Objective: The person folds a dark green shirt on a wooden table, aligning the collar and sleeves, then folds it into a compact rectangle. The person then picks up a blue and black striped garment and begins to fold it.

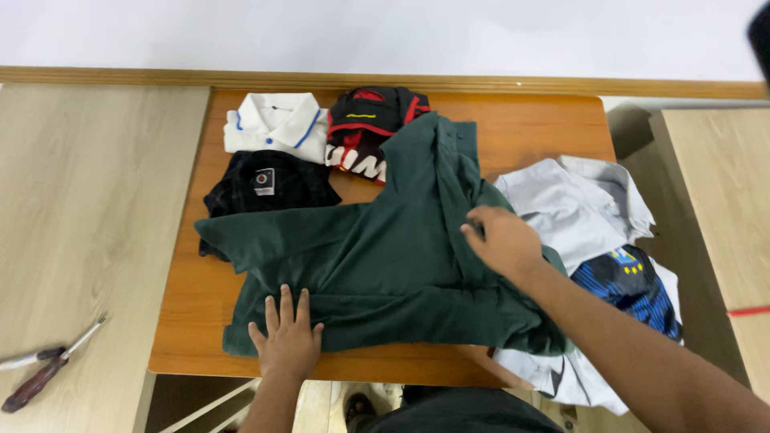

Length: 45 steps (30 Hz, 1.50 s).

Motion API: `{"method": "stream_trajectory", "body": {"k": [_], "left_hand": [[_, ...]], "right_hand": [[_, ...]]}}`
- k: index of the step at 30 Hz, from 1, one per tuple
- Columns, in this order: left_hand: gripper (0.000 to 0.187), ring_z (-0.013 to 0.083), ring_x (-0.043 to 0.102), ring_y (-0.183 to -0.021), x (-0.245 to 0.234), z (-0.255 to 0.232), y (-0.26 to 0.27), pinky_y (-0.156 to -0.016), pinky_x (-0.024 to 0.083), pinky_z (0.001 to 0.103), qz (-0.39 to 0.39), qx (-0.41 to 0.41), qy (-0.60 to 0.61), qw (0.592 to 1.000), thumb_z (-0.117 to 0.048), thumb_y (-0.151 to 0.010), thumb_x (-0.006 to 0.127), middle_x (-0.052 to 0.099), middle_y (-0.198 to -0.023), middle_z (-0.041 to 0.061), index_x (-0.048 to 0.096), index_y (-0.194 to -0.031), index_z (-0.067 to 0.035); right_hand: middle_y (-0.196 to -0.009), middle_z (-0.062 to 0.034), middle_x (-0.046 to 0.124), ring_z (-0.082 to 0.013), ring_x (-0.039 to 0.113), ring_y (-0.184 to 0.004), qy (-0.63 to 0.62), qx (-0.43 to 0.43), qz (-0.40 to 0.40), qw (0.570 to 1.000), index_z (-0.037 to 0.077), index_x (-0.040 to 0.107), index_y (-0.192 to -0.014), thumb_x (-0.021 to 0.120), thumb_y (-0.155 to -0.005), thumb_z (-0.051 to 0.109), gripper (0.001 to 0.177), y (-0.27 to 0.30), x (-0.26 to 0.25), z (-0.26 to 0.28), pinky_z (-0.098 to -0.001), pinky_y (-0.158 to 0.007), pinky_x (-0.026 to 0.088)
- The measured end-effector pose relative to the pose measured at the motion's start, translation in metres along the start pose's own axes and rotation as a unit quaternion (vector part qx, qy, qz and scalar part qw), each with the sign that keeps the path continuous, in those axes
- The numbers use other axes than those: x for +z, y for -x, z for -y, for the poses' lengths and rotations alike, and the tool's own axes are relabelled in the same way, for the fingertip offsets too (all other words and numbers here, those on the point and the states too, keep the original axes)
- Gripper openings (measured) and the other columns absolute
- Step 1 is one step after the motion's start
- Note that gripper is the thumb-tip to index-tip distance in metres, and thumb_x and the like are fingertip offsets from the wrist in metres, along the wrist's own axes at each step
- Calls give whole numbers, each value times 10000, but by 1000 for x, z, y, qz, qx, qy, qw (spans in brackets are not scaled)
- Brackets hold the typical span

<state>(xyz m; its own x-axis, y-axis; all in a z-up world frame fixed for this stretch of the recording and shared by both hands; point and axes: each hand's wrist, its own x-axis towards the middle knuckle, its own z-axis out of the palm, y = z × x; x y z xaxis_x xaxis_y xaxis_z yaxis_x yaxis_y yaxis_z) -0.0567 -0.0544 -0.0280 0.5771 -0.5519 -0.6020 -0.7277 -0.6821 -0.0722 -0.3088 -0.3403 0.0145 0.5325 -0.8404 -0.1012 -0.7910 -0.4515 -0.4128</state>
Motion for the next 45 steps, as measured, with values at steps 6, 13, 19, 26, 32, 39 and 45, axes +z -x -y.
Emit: {"method": "stream_trajectory", "body": {"k": [6, 13, 19, 26, 32, 39, 45], "left_hand": [[734, 273, 76, -1586, -21, -3, 4, -1232, 152, 612, 19, -8, 41, 999, -468, -988, 575, 36, -1729, 30, 212, -1609, -323], [689, 295, 101, -1570, -32, -14, 10, -1227, 156, 603, -34, 4, 85, 996, -433, -964, 607, 108, -1698, 66, 293, -1564, -308], [645, 309, 132, -1557, -36, -28, 6, -1214, 173, 606, -63, 21, 97, 993, -413, -940, 633, 172, -1673, 78, 368, -1515, -288], [589, 338, 203, -1526, -37, -57, -9, -1180, 219, 604, -130, 70, 171, 974, -397, -910, 672, 280, -1631, 101, 471, -1447, -263], [598, 318, 553, -1385, -68, -125, -28, -1181, 451, 491, -138, 175, 532, 817, -459, -967, 614, 555, -1511, 166, 508, -1449, -122], [687, 297, 516, -1351, -100, -169, -29, -1134, 439, 453, 148, -6, 724, 674, -310, -894, 729, 512, -1465, 137, 439, -1486, -119], [429, 201, 631, -1172, -78, -169, -25, -1032, 484, 334, 103, 92, 717, 683, -272, -892, 716, 714, -1220, 85, 701, -1252, -38]], "right_hand": [[-1254, -211, 636, -426, 562, -1184, -12, -102, -62, 993, 43, 498, -1433, 816, -796, 362, 780, -65, 19, -44, -502, -964, 466], [-1212, 4, 751, -263, 660, -1194, 34, 131, 157, 978, 257, 670, -1336, 721, -847, 376, 506, -92, 24, -37, -519, -1031, 472], [-1126, -4, 747, -264, 660, -1117, 101, 99, 152, 978, 226, 748, -1141, 688, -884, 442, 341, -84, 20, -28, -594, -979, 420], [-926, -74, 721, -280, 678, -914, -49, -11, -66, 997, 115, 679, -830, 720, -821, 271, 161, -53, 9, -13, -503, -855, 462], [-1072, -139, 698, -359, 650, -1027, -225, -312, -180, 905, 104, 608, -769, 697, -740, 109, 94, -9, -10, 13, -471, -896, 501], [-943, -85, 720, -313, 678, -956, -193, -427, 131, 873, 96, 680, -818, 725, -774, 150, 82, 67, -10, 31, -429, -891, 495], [-886, -59, 730, -207, 677, -805, -438, 71, 140, 885, 67, 673, -1113, 632, -945, 340, 322, 58, 12, 11, -335, -763, 548]]}}
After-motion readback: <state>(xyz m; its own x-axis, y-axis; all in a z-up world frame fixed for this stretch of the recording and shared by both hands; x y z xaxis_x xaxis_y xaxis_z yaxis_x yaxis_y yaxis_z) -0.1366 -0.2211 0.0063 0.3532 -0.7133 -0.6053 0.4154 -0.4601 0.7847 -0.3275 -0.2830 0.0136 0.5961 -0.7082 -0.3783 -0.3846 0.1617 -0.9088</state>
